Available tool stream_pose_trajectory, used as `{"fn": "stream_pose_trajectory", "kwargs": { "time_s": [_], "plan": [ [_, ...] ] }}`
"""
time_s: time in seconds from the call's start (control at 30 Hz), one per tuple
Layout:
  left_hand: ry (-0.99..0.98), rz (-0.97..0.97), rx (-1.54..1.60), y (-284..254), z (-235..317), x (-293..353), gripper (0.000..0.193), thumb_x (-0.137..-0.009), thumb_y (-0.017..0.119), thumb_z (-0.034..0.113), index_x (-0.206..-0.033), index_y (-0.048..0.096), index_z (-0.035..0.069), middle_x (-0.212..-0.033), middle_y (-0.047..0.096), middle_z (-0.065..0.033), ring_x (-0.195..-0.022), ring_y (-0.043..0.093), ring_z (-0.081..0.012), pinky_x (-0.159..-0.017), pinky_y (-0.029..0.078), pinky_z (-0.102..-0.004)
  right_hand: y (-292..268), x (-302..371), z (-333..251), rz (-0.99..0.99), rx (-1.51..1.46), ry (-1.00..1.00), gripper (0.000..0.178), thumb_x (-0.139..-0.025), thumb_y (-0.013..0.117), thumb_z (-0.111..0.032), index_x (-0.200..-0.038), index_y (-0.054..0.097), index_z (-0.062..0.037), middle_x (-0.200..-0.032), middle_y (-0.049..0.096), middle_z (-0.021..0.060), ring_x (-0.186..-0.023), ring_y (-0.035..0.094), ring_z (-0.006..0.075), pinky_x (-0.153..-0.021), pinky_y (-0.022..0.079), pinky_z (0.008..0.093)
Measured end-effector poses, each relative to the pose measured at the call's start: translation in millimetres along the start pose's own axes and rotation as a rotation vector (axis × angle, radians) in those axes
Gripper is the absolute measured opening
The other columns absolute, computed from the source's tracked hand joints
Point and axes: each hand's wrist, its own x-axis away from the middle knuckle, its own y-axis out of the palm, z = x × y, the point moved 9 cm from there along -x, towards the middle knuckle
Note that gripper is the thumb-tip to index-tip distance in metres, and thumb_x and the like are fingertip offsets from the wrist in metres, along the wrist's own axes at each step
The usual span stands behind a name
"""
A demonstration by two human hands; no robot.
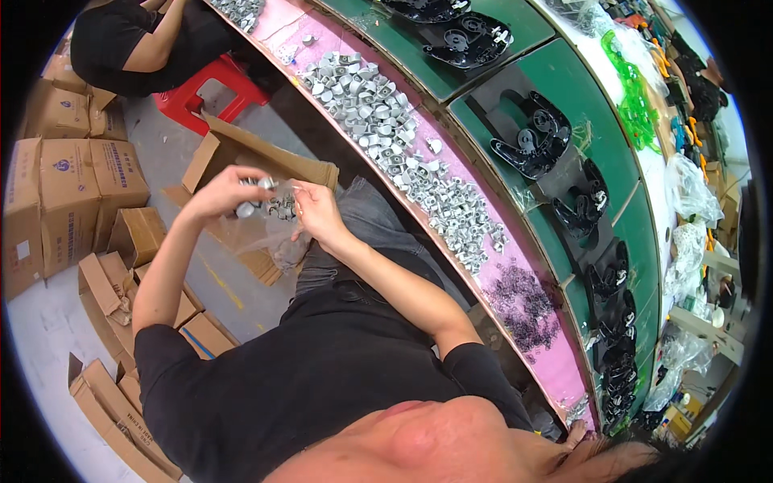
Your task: Assembling game controllers by inserting buttons and internal components into the shells.
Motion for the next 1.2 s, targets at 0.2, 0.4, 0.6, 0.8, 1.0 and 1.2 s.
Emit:
{"fn": "stream_pose_trajectory", "kwargs": {
  "time_s": [0.2,0.4,0.6,0.8,1.0,1.2],
  "plan": [
    [0.497,0.070,-0.198,-9.2,153.5,-41.9,0.052,-0.083,0.081,0.036,-0.118,0.074,-0.002,-0.096,0.073,-0.0060,-0.088,0.065,-0.0126,-0.081,0.054,-0.0307,1.5,0.1,6.8,0.022,0.054,0.024,0.034,-0.114,0.046,-0.020,-0.133,0.066,0.0007,-0.065,0.046,-0.0046,-0.051,0.048,0.0074,-0.043,0.059,0.0342],
    [1.129,0.337,-0.825,53.9,227.6,-107.1,0.039,-0.079,0.080,0.033,-0.109,0.077,0.009,-0.124,0.065,-0.0193,-0.107,0.069,-0.0387,-0.087,0.059,-0.0447,2.1,7.6,7.5,0.052,0.033,0.048,0.035,-0.114,0.047,-0.018,-0.136,0.065,0.0026,-0.069,0.049,-0.0037,-0.052,0.050,0.0085,-0.043,0.059,0.0338],
    [1.323,0.218,-1.049,80.4,222.9,-119.4,0.040,-0.084,0.081,0.031,-0.117,0.069,0.012,-0.136,0.058,-0.0164,-0.116,0.066,-0.0340,-0.087,0.061,-0.0425,-1.9,6.6,11.7,0.045,0.028,0.032,0.035,-0.114,0.047,-0.019,-0.136,0.064,0.0025,-0.070,0.049,-0.0036,-0.052,0.050,0.0082,-0.043,0.059,0.0332],
    [1.305,0.224,-1.108,70.7,219.9,-115.2,0.047,-0.088,0.078,0.041,-0.124,0.069,0.013,-0.140,0.056,-0.0153,-0.123,0.062,-0.0331,-0.089,0.061,-0.0440,-2.8,2.1,12.2,0.046,0.067,-0.010,0.034,-0.110,0.046,-0.015,-0.130,0.065,0.0048,-0.067,0.050,0.0010,-0.050,0.057,0.0152,-0.040,0.058,0.0365],
    [1.221,0.277,-1.107,60.5,214.8,-115.4,0.057,-0.090,0.078,0.043,-0.138,0.063,0.016,-0.150,0.051,-0.0176,-0.131,0.057,-0.0368,-0.100,0.055,-0.0470,-1.1,0.3,19.3,0.032,0.065,0.015,0.040,-0.110,0.047,-0.015,-0.142,0.060,0.0050,-0.068,0.050,0.0012,-0.052,0.057,0.0139,-0.041,0.059,0.0363],
    [1.243,0.413,-0.997,40.3,211.6,-93.3,0.055,-0.092,0.077,0.045,-0.138,0.066,0.016,-0.148,0.055,-0.0180,-0.134,0.056,-0.0372,-0.103,0.055,-0.0474,5.5,3.5,20.1,0.017,0.088,0.040,0.043,-0.111,0.046,-0.015,-0.148,0.056,0.0052,-0.068,0.049,0.0002,-0.052,0.055,0.0125,-0.043,0.060,0.0360]
  ]
}}
